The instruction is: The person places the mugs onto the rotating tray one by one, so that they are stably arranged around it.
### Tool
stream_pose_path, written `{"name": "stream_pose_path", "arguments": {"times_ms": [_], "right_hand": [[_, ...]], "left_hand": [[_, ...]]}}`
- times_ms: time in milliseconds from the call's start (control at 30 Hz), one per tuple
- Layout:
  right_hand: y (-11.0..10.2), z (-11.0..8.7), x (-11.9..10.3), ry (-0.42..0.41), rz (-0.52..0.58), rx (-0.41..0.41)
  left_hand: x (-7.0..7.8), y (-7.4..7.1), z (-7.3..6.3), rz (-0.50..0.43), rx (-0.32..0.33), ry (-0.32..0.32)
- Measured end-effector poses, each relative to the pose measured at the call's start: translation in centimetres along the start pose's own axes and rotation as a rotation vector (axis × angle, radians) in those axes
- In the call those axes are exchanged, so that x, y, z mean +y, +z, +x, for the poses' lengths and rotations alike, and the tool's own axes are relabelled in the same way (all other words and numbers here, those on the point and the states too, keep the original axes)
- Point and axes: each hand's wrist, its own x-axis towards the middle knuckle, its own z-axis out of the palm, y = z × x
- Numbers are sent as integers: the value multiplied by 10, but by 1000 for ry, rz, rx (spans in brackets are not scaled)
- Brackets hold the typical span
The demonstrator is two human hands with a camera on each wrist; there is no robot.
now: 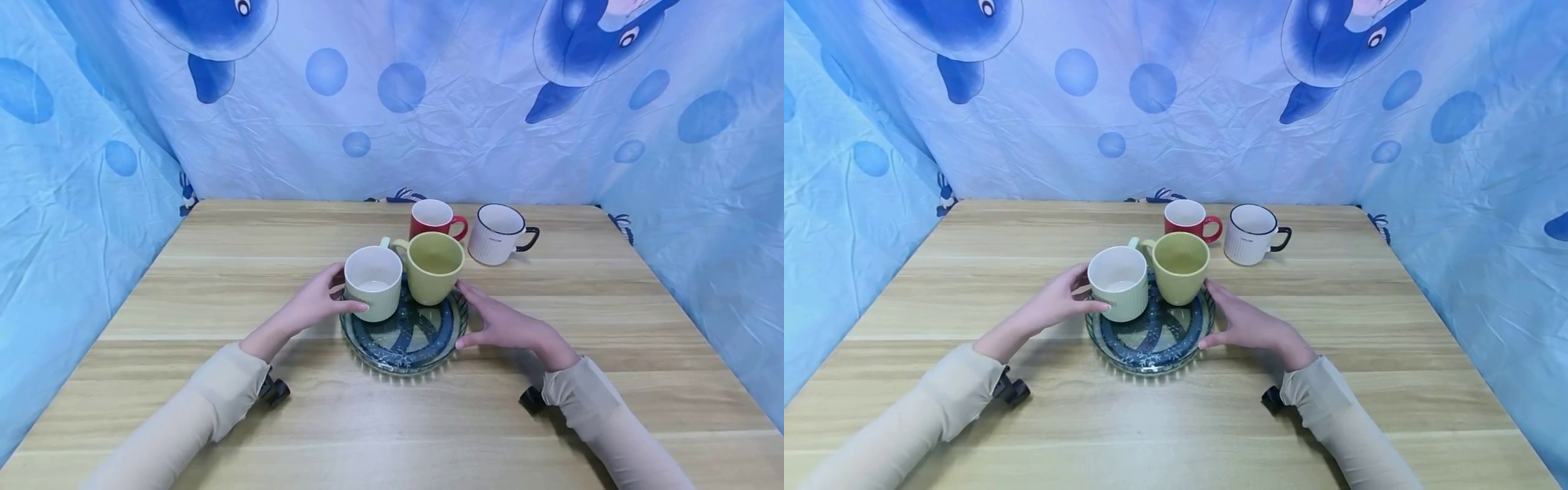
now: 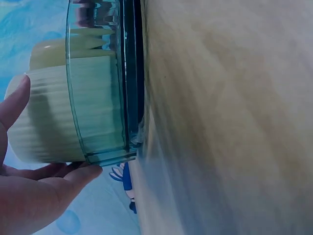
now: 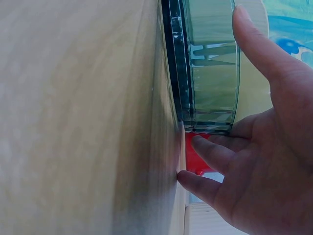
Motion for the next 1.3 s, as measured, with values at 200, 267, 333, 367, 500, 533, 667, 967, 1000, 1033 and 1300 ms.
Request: {"name": "stream_pose_path", "arguments": {"times_ms": [200, 267, 333, 367, 500, 533, 667, 967, 1000, 1033, 1300], "right_hand": [[-1, 0, -1, -5, 1, 3], [-1, -1, -1, -4, 1, 0], [-1, -1, -1, -2, 3, -3], [-1, -1, -1, 0, 4, -4], [-1, 0, -1, 2, 2, -4], [-1, 0, -1, 3, 3, -3], [-1, 0, -1, -2, -1, -1], [0, -1, -1, -10, 5, 3], [0, -1, -1, -12, 6, 2], [0, -1, -1, -14, 8, 1], [0, 0, -2, -16, 5, 3]], "left_hand": [[4, 0, 4, 45, 16, -13], [4, -1, 5, 44, 21, -14], [4, -2, 5, 50, 18, -3], [4, -3, 5, 50, 15, 3], [2, -5, 5, 68, 16, 16], [2, -5, 6, 72, 20, 18], [1, -7, 8, 79, 22, 10], [-1, -12, 17, 128, 1, 44], [-1, -13, 18, 134, -6, 55], [0, -14, 18, 138, -15, 60], [2, -18, 22, 135, -57, 37]]}}
